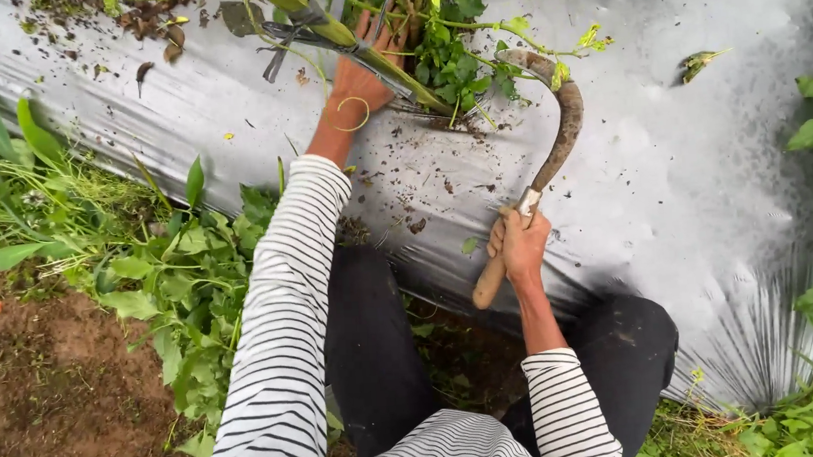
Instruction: The person uses a sickle to cut green leafy plants growing along a plastic-covered bed. They hold the stems with one hand and swing the sickle with the other to sever the plants near the base, then place the cut foliage on the ground beside them.
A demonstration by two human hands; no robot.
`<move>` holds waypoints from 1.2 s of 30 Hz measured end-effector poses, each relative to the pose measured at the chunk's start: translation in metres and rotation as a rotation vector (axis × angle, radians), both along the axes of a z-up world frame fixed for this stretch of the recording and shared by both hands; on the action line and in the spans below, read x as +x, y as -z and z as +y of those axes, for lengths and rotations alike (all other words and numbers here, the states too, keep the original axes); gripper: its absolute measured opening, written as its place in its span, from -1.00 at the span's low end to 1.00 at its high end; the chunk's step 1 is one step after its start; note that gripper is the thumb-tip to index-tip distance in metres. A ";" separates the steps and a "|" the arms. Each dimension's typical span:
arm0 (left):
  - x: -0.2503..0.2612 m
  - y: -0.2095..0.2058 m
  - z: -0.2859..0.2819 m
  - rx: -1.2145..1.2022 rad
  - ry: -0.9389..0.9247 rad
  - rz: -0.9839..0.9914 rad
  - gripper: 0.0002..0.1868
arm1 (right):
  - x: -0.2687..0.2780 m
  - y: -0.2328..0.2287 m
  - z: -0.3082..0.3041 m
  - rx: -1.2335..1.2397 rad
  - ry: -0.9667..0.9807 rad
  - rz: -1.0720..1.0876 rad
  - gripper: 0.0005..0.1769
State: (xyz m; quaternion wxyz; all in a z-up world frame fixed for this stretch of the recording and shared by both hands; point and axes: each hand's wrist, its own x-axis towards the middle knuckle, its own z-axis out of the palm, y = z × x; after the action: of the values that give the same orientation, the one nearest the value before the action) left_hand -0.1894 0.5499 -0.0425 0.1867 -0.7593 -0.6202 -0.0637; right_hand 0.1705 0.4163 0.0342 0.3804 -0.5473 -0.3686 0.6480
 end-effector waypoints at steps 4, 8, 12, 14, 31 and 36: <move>-0.006 0.025 0.030 0.154 -0.087 0.151 -0.58 | 0.003 0.007 0.001 0.002 -0.005 0.054 -0.82; 0.002 0.034 0.030 -0.030 -0.282 0.406 -0.43 | 0.006 0.005 0.001 0.001 -0.024 0.062 -0.83; 0.003 0.053 0.030 -0.323 -0.211 0.009 -0.66 | 0.007 0.007 -0.001 -0.001 -0.034 0.043 -0.83; 0.021 0.029 0.021 -0.096 -0.301 -0.231 -0.76 | 0.008 0.009 0.000 0.031 -0.042 0.078 -0.80; 0.045 0.090 -0.004 0.174 -0.400 -0.622 -0.68 | 0.007 0.023 0.014 -0.028 0.093 0.069 -0.85; 0.067 0.041 -0.083 0.253 -0.432 -0.411 -0.66 | 0.006 0.041 0.009 0.014 0.135 0.031 -0.80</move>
State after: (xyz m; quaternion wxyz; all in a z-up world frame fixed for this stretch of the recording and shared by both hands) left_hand -0.1226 0.4667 -0.0833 0.1598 -0.5520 -0.7788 -0.2513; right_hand 0.1768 0.4256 -0.0065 0.4326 -0.5580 -0.3293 0.6269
